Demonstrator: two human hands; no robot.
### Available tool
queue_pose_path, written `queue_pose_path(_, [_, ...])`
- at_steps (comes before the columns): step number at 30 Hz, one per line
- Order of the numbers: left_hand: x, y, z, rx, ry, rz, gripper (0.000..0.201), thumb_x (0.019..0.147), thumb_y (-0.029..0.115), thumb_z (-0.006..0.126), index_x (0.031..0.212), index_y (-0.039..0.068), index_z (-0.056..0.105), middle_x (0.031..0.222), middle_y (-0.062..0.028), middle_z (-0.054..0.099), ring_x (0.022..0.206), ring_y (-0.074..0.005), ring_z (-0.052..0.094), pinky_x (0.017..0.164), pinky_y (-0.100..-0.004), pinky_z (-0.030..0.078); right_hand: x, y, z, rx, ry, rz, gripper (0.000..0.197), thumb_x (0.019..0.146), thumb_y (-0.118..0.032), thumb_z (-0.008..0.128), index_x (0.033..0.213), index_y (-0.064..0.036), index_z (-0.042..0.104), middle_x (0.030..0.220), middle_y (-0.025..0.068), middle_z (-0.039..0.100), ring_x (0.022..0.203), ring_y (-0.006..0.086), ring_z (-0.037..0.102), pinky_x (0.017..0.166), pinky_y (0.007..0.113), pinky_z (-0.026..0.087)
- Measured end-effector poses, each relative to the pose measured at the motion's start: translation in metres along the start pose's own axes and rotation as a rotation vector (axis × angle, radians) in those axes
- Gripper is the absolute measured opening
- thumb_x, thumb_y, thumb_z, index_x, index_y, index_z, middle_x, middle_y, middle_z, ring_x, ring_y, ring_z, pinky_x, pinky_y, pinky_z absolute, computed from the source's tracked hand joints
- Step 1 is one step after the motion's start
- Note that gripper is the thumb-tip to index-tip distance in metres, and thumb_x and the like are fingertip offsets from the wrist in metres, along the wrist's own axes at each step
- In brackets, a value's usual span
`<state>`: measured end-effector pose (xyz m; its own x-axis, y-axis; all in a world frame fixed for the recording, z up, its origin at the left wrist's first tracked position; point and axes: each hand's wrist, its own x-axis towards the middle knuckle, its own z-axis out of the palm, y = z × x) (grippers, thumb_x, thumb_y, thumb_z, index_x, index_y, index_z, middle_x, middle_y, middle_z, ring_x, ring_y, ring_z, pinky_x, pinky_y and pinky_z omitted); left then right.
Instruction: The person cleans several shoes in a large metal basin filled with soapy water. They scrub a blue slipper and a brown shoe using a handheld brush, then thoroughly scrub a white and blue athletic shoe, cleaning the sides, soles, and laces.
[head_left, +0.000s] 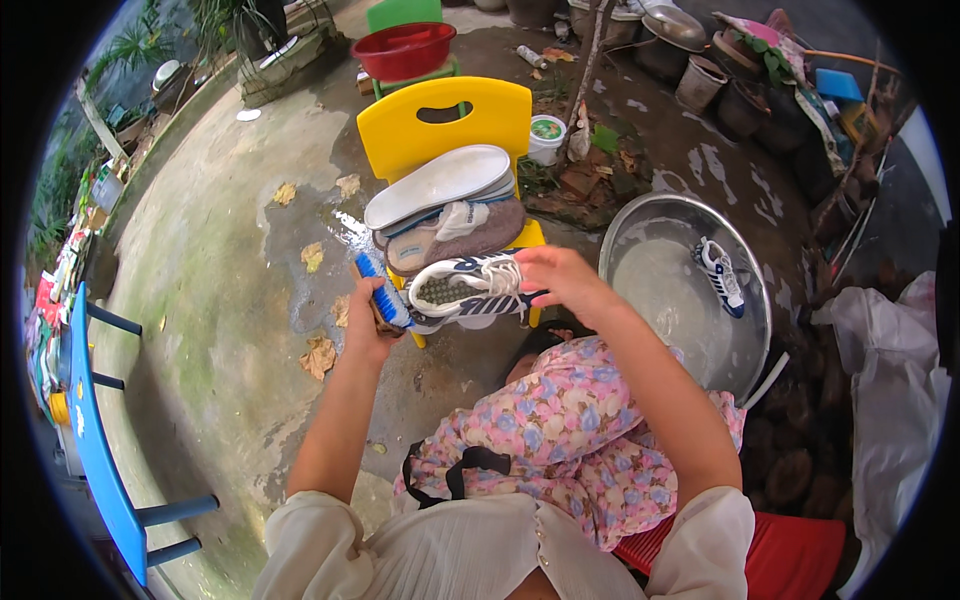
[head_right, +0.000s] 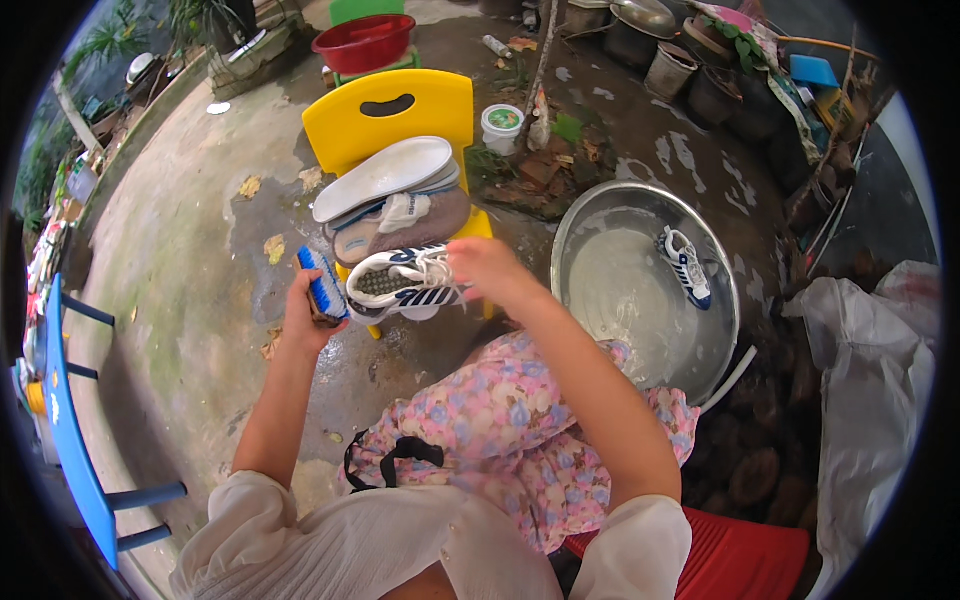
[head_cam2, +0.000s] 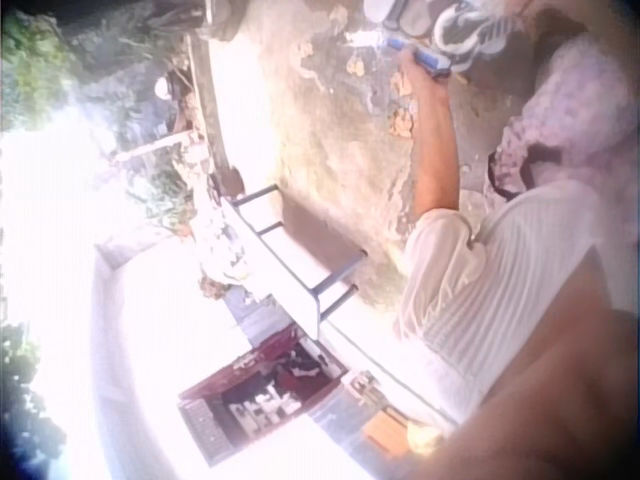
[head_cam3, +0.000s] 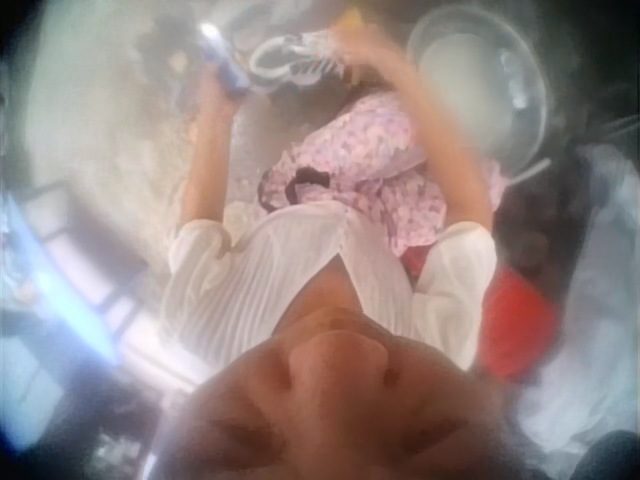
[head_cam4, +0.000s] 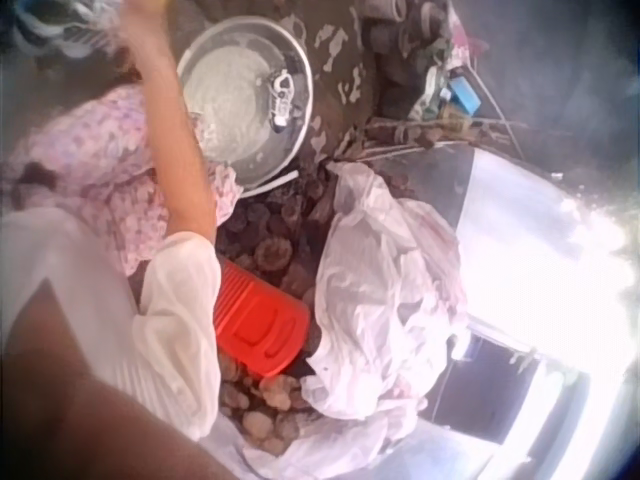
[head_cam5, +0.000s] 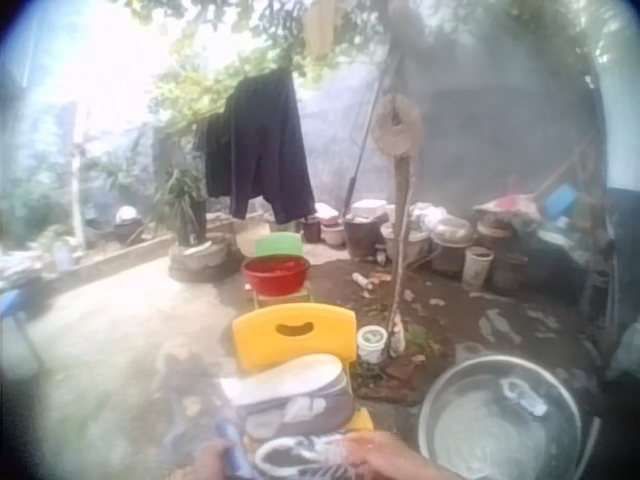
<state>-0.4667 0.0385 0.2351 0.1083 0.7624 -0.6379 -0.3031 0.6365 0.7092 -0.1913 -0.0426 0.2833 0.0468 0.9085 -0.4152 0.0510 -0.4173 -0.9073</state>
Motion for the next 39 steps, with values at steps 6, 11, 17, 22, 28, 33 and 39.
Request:
queue_pose_path(6, [-0.021, 0.0, 0.014, 0.086, 0.048, 0.418, 0.029, 0.077, 0.025, 0.062, 0.097, 0.008, 0.048, 0.088, -0.0047, 0.057, 0.075, -0.0151, 0.056, 0.067, -0.0293, 0.045, -0.067, -0.02, -0.069, 0.035, 0.286, -0.204, 0.032, 0.092, -0.025, 0.053, 0.116, -0.0041, 0.058, 0.11, 0.009, 0.062, 0.095, 0.0184, 0.063, 0.077, 0.031, 0.05])
queue_pose_path(11, [-0.056, 0.003, 0.049, 0.208, -0.148, 0.704, 0.047, 0.076, 0.015, 0.065, 0.115, -0.001, 0.043, 0.099, -0.0081, 0.053, 0.085, -0.0148, 0.053, 0.076, -0.0281, 0.044, -0.145, 0.005, -0.158, 0.03, 0.563, -0.098, 0.031, 0.092, -0.025, 0.052, 0.115, -0.0047, 0.058, 0.107, 0.0086, 0.063, 0.089, 0.0188, 0.065, 0.072, 0.03, 0.052])
queue_pose_path(17, [-0.076, -0.012, 0.129, 0.306, -0.436, 0.873, 0.051, 0.074, 0.005, 0.067, 0.119, 0.004, 0.043, 0.097, -0.0057, 0.056, 0.086, -0.0123, 0.055, 0.078, -0.0263, 0.045, -0.181, 0.113, -0.236, 0.241, 0.831, 0.017, 0.027, 0.091, -0.026, 0.052, 0.108, -0.006, 0.058, 0.099, 0.0079, 0.063, 0.08, 0.021, 0.067, 0.065, 0.033, 0.053])
queue_pose_path(22, [-0.075, -0.046, 0.217, 0.468, -0.677, 0.765, 0.054, 0.074, 0.006, 0.069, 0.121, 0.004, 0.043, 0.092, -0.0044, 0.057, 0.075, -0.01, 0.056, 0.064, -0.0238, 0.046, -0.19, 0.208, -0.243, 0.38, 0.921, 0.223, 0.024, 0.089, -0.018, 0.049, 0.108, -0.0062, 0.058, 0.094, 0.0079, 0.064, 0.076, 0.0233, 0.067, 0.061, 0.036, 0.053])
queue_pose_path(28, [-0.01, -0.112, 0.308, 0.809, -0.966, 0.637, 0.055, 0.074, 0.011, 0.071, 0.122, 0.003, 0.046, 0.089, -0.0053, 0.06, 0.069, -0.0093, 0.055, 0.058, -0.0235, 0.044, -0.155, 0.288, -0.228, 0.42, 0.837, 0.307, 0.025, 0.083, -0.012, 0.055, 0.106, -0.0043, 0.06, 0.092, 0.009, 0.065, 0.07, 0.0206, 0.066, 0.055, 0.03, 0.05])
queue_pose_path(33, [0.064, -0.19, 0.341, 1.172, -0.951, 0.376, 0.057, 0.069, 0.025, 0.076, 0.114, -0.002, 0.054, 0.091, -0.0145, 0.065, 0.077, -0.019, 0.063, 0.069, -0.0318, 0.051, -0.124, 0.303, -0.249, 0.166, 0.805, 0.326, 0.022, 0.089, -0.018, 0.054, 0.107, -0.0054, 0.059, 0.094, 0.0067, 0.063, 0.074, 0.0155, 0.066, 0.06, 0.029, 0.05])
queue_pose_path(39, [0.121, -0.27, 0.344, 1.341, -0.908, 0.347, 0.059, 0.067, 0.031, 0.076, 0.11, -0.004, 0.055, 0.089, -0.0169, 0.065, 0.078, -0.0233, 0.064, 0.071, -0.0327, 0.051, -0.059, 0.311, -0.336, -0.708, 1.035, -0.067, 0.038, 0.081, -0.007, 0.057, 0.119, -0.005, 0.05, 0.118, 0.0205, 0.053, 0.102, 0.0402, 0.056, 0.084, 0.044, 0.048])
